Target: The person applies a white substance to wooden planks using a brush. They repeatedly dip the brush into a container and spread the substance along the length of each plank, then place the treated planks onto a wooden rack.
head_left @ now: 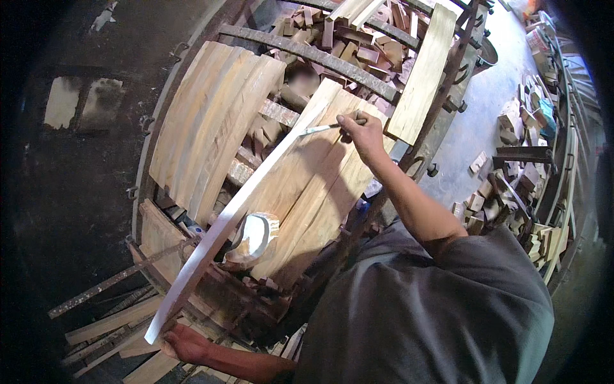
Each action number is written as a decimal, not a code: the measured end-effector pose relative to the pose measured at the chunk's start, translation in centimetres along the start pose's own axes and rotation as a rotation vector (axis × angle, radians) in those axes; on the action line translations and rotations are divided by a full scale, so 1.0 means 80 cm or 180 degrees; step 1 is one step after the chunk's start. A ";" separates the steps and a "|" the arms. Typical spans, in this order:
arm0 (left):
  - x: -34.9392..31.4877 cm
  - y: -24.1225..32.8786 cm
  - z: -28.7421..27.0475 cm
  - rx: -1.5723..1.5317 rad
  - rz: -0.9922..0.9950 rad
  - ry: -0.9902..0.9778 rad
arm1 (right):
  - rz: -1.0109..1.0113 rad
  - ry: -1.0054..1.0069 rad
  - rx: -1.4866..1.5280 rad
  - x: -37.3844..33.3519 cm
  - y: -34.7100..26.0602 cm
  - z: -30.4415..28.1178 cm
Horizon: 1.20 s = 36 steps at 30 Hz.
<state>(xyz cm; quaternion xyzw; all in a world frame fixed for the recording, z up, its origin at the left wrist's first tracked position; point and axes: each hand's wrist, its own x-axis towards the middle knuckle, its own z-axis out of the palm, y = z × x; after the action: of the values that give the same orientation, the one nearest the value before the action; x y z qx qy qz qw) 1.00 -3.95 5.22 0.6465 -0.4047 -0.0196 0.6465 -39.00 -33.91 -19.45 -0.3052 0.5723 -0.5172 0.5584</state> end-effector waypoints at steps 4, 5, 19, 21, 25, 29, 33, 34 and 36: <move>0.006 -0.020 -0.038 -0.0364 -0.0299 -0.0050 | -0.0337 0.0305 -0.0762 0.070 0.028 -0.011; 0.004 -0.027 -0.045 -0.0335 -0.0328 -0.0007 | -0.0391 0.0328 -0.0983 0.083 0.025 -0.012; -0.009 -0.026 -0.046 -0.0240 -0.0208 -0.0188 | -0.1580 -0.0573 -0.1507 -0.008 -0.023 0.016; -0.010 -0.023 -0.041 -0.0074 -0.0169 -0.0060 | -0.1111 -0.0968 -0.0569 -0.043 -0.039 0.022; -0.002 -0.018 -0.036 -0.0072 -0.0097 -0.0263 | -0.0811 -0.0389 -0.0891 0.018 -0.006 0.013; 0.006 -0.022 -0.034 -0.0219 -0.0199 -0.0250 | -0.1139 0.0657 -0.1954 0.139 0.056 -0.035; -0.006 -0.013 -0.031 -0.0266 -0.0194 -0.0330 | -0.1242 0.0624 -0.1874 0.146 0.044 -0.030; -0.009 -0.011 -0.028 -0.0324 -0.0182 -0.0368 | -0.1108 0.0502 -0.1685 0.142 0.045 -0.028; -0.011 -0.022 -0.037 -0.0176 -0.0152 -0.0149 | -0.0819 0.0260 -0.1310 0.133 0.054 -0.032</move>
<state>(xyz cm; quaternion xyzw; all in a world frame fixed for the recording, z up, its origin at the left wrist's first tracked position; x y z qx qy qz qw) 2.91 -1.30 3.78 0.6372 -0.4035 -0.0613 0.6538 -42.46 -41.93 -27.35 -0.4617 0.6441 -0.4686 0.3903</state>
